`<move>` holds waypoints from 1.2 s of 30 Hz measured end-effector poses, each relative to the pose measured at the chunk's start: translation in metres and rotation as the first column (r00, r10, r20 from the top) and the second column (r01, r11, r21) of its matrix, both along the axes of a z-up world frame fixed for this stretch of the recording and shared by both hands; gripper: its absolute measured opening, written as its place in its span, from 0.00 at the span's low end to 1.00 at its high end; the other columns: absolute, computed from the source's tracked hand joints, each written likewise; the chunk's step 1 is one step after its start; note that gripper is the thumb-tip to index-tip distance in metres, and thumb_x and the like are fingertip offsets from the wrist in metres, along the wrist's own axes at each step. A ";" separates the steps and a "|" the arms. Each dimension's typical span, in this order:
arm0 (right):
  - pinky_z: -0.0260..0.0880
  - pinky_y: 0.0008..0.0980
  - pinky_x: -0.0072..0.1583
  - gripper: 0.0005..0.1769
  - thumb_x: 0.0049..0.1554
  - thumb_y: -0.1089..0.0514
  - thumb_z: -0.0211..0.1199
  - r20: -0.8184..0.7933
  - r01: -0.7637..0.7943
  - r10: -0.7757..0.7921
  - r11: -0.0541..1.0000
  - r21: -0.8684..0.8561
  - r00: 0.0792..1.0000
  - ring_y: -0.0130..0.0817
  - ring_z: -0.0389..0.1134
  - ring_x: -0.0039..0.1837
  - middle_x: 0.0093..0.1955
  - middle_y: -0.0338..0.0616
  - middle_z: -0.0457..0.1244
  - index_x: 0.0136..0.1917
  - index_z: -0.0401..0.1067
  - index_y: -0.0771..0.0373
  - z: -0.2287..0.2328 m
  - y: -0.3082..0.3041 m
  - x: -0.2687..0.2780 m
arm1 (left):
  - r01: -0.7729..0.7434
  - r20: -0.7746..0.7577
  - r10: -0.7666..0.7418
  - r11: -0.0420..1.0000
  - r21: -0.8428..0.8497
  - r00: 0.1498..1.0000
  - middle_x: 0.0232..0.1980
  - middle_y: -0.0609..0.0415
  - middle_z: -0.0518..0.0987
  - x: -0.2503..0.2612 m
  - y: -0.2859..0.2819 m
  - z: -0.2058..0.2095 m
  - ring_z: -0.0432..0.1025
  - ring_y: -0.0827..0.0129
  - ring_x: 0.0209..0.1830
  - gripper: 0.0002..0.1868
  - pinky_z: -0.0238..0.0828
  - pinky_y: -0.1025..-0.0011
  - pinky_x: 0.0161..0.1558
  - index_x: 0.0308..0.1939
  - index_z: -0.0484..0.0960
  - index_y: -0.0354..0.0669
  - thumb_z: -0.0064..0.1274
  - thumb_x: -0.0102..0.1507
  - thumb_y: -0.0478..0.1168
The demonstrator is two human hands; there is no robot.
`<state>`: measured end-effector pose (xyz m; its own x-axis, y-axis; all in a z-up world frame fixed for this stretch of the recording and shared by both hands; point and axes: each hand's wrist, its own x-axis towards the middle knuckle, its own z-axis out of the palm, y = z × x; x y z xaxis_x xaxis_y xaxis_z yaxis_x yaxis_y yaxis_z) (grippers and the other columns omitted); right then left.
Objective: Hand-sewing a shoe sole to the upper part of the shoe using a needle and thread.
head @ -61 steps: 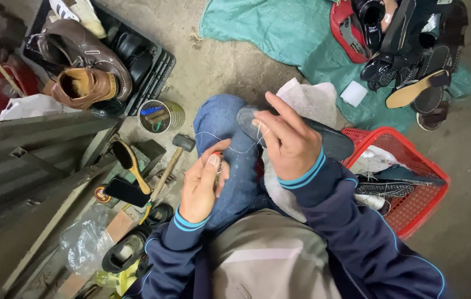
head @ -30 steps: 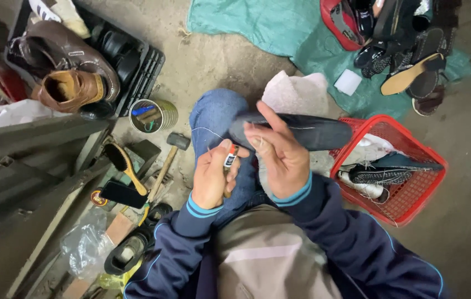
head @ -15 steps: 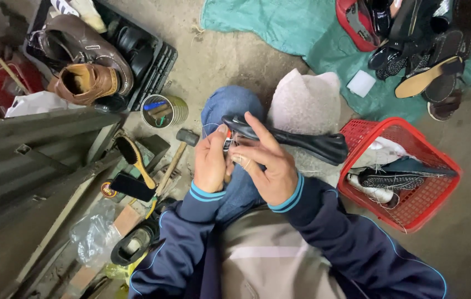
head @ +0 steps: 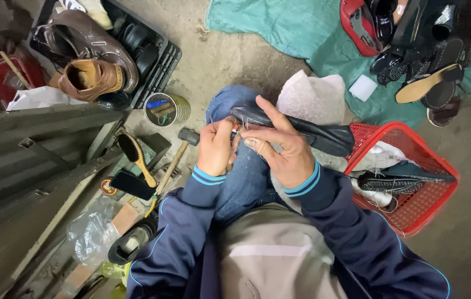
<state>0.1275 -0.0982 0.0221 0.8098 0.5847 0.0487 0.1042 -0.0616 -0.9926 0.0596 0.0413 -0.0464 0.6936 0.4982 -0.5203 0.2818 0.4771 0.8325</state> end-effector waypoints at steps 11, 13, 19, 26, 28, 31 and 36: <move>0.75 0.46 0.65 0.08 0.58 0.67 0.69 0.004 -0.020 0.020 1.000 -0.017 1.000 0.50 0.72 0.64 0.79 0.57 0.55 0.52 0.81 0.64 -0.001 -0.001 0.000 | -0.012 -0.042 0.010 0.999 -0.044 0.999 0.13 0.48 0.62 0.007 0.000 0.025 0.50 0.73 0.03 0.18 0.48 0.77 0.05 0.25 0.80 0.28 0.45 0.65 0.37; 0.75 0.45 0.65 0.07 0.58 0.66 0.69 -0.009 -0.032 0.032 0.999 -0.027 0.999 0.49 0.71 0.65 0.79 0.56 0.55 0.51 0.82 0.63 0.002 0.000 0.000 | -0.032 -0.044 0.029 0.997 -0.072 0.999 0.13 0.47 0.62 0.011 -0.001 0.056 0.52 0.73 0.04 0.19 0.50 0.77 0.06 0.26 0.80 0.22 0.45 0.64 0.37; 0.76 0.46 0.64 0.06 0.58 0.67 0.68 -0.027 -0.054 0.053 0.998 -0.024 0.998 0.51 0.71 0.65 0.79 0.56 0.54 0.51 0.82 0.65 0.003 -0.002 0.003 | 0.020 -0.048 -0.022 0.999 -0.034 0.999 0.14 0.48 0.63 0.007 -0.001 0.041 0.53 0.73 0.07 0.18 0.52 0.78 0.07 0.24 0.79 0.28 0.45 0.65 0.38; 0.75 0.46 0.65 0.07 0.57 0.67 0.69 -0.024 -0.075 0.074 0.996 -0.044 0.997 0.53 0.70 0.66 0.80 0.56 0.53 0.51 0.82 0.64 -0.001 -0.005 0.002 | 0.083 -0.058 -0.078 0.993 0.089 0.995 0.12 0.46 0.62 0.005 -0.001 0.006 0.53 0.70 0.04 0.20 0.50 0.75 0.07 0.19 0.76 0.34 0.47 0.65 0.37; 0.75 0.46 0.66 0.07 0.57 0.67 0.69 -0.034 -0.080 0.078 0.996 -0.044 0.996 0.52 0.69 0.67 0.80 0.56 0.52 0.51 0.82 0.64 -0.003 -0.005 0.001 | 0.087 -0.065 -0.081 0.991 0.103 0.995 0.13 0.47 0.61 0.005 -0.002 0.002 0.53 0.72 0.06 0.19 0.50 0.76 0.09 0.19 0.75 0.35 0.46 0.65 0.38; 0.75 0.45 0.66 0.07 0.58 0.68 0.69 -0.039 -0.091 0.090 0.996 -0.007 0.995 0.51 0.70 0.66 0.81 0.56 0.51 0.51 0.82 0.65 -0.006 -0.006 0.000 | 0.086 -0.078 -0.077 0.990 0.109 0.994 0.12 0.49 0.59 0.007 -0.001 0.013 0.53 0.72 0.07 0.20 0.51 0.77 0.09 0.16 0.73 0.39 0.45 0.64 0.37; 0.76 0.46 0.66 0.07 0.58 0.68 0.69 -0.020 -0.097 0.097 0.995 0.009 0.995 0.53 0.70 0.66 0.82 0.57 0.50 0.51 0.82 0.67 -0.006 -0.004 -0.002 | 0.096 -0.080 -0.087 0.988 0.119 0.993 0.11 0.49 0.59 0.009 -0.001 0.017 0.54 0.72 0.06 0.20 0.51 0.77 0.09 0.15 0.73 0.38 0.45 0.63 0.36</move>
